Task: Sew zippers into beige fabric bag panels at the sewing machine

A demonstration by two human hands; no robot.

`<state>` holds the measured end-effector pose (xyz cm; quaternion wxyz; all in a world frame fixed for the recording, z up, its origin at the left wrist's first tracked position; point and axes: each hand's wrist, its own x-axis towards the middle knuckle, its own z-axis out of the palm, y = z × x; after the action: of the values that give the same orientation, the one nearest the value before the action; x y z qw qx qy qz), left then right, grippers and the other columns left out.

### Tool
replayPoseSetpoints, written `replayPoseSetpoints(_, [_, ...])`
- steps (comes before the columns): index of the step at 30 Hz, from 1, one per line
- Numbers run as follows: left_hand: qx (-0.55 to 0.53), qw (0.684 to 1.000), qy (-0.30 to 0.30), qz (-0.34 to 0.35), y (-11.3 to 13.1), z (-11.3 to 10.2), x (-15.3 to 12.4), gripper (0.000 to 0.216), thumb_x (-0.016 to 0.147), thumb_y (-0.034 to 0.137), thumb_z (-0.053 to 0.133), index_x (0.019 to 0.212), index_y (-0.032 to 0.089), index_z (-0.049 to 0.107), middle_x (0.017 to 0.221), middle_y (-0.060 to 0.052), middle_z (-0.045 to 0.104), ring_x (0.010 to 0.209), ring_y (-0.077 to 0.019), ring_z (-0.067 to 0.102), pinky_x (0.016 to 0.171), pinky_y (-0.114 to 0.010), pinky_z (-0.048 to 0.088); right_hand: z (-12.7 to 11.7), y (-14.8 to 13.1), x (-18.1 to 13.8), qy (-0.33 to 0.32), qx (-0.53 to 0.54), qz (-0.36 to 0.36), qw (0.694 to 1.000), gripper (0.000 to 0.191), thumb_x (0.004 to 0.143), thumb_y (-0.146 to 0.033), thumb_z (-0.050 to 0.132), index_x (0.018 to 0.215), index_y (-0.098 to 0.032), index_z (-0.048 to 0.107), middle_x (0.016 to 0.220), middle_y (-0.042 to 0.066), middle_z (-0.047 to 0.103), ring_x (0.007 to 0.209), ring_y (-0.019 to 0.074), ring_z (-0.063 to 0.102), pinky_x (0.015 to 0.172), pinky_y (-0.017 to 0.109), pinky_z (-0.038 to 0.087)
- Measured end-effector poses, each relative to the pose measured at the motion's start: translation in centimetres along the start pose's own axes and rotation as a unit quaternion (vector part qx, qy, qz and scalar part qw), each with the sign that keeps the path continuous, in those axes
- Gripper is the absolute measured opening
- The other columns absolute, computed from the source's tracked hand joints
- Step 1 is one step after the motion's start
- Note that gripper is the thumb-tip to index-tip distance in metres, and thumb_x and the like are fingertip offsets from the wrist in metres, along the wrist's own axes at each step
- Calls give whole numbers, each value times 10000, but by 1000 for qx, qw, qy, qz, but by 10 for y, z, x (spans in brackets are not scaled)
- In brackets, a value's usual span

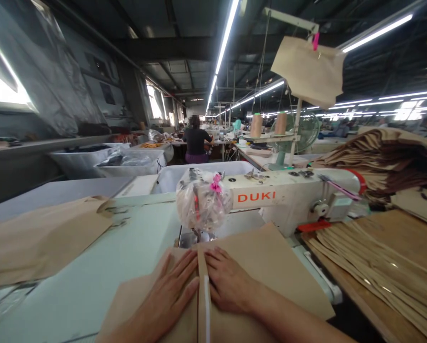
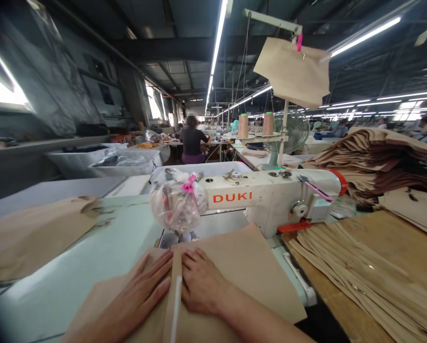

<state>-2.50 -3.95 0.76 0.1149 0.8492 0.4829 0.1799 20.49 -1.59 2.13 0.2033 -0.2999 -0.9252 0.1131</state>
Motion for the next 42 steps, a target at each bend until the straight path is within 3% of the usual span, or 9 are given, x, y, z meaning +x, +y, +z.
replayPoseSetpoints(3, [90, 995, 13, 49, 4, 3, 0, 501, 1038, 374, 389, 1525, 329, 275, 1539, -25, 402, 1417, -227, 361, 1194, -563, 138, -2, -4, -7, 9, 9, 3, 1000, 484, 992, -371, 434, 1455, -228, 428, 1492, 48, 439, 1415, 201, 316, 1226, 372, 140])
replayPoseSetpoints(6, [122, 984, 67, 113, -4, -10, 21, 431, 1018, 341, 440, 1444, 277, 439, 1404, -50, 561, 1311, -232, 487, 1182, -517, 230, -3, -6, -10, 15, 13, 11, 1000, 492, 996, -400, 442, 1465, -256, 407, 1481, 20, 456, 1417, 182, 305, 1229, 362, 129])
replayPoseSetpoints(9, [124, 978, 78, 146, -16, -25, 48, 291, 996, 290, 437, 1189, 227, 646, 1154, -73, 671, 1144, -246, 572, 1115, -504, 329, -3, -7, -9, 13, 12, 15, 1000, 471, 991, -403, 463, 1438, -258, 441, 1445, 6, 497, 1398, 170, 334, 1231, 352, 117])
replayPoseSetpoints(13, [115, 982, 55, 137, -26, -26, 60, 288, 982, 266, 414, 941, 216, 695, 931, -75, 689, 921, -220, 637, 932, -385, 501, -3, -7, -9, 4, 7, 27, 1000, 447, 1004, -416, 433, 1405, -224, 483, 1453, 19, 492, 1394, 177, 344, 1227, 348, 127])
replayPoseSetpoints(20, [100, 995, 22, -4, -31, -16, 19, 576, 908, 555, 553, 1386, 237, 508, 1521, -126, 413, 1367, -352, 418, 1129, -570, 322, 1, 0, -3, -4, -28, 51, 998, 491, 1016, -383, 382, 1452, -164, 436, 1490, 59, 447, 1407, 209, 330, 1220, 404, 155])
replayPoseSetpoints(29, [97, 993, -13, -69, -21, -8, 12, 597, 964, 598, 423, 1491, 322, 376, 1590, -100, 283, 1472, -353, 162, 1124, -689, 108, -1, -2, -6, -5, -41, 42, 998, 552, 1020, -421, 367, 1497, -143, 364, 1511, 71, 415, 1418, 220, 311, 1220, 407, 166])
replayPoseSetpoints(33, [89, 993, -26, -77, -33, -17, 23, 490, 1032, 513, 272, 1479, 347, 386, 1570, -83, 333, 1466, -332, 197, 1103, -703, 148, 0, 0, -9, 0, -44, 41, 998, 490, 1036, -378, 334, 1471, -166, 409, 1500, 50, 434, 1405, 214, 334, 1208, 420, 192])
replayPoseSetpoints(37, [103, 992, -15, -70, -32, -20, 38, 580, 955, 588, 442, 1461, 304, 435, 1525, -152, 399, 1436, -402, 247, 1067, -738, 194, 3, 2, -3, 19, -48, 49, 997, 368, 1039, -283, 335, 1304, -194, 573, 1389, 33, 558, 1336, 190, 420, 1183, 410, 242])
replayPoseSetpoints(42, [134, 990, 35, -39, -7, -14, 1, 460, 964, 465, 457, 1336, 227, 588, 1510, -108, 438, 1408, -328, 361, 1161, -551, 265, 7, 3, 1, 48, -34, 55, 997, 308, 1010, -308, 426, 1237, -206, 607, 1347, 27, 591, 1283, 205, 469, 1155, 410, 274])
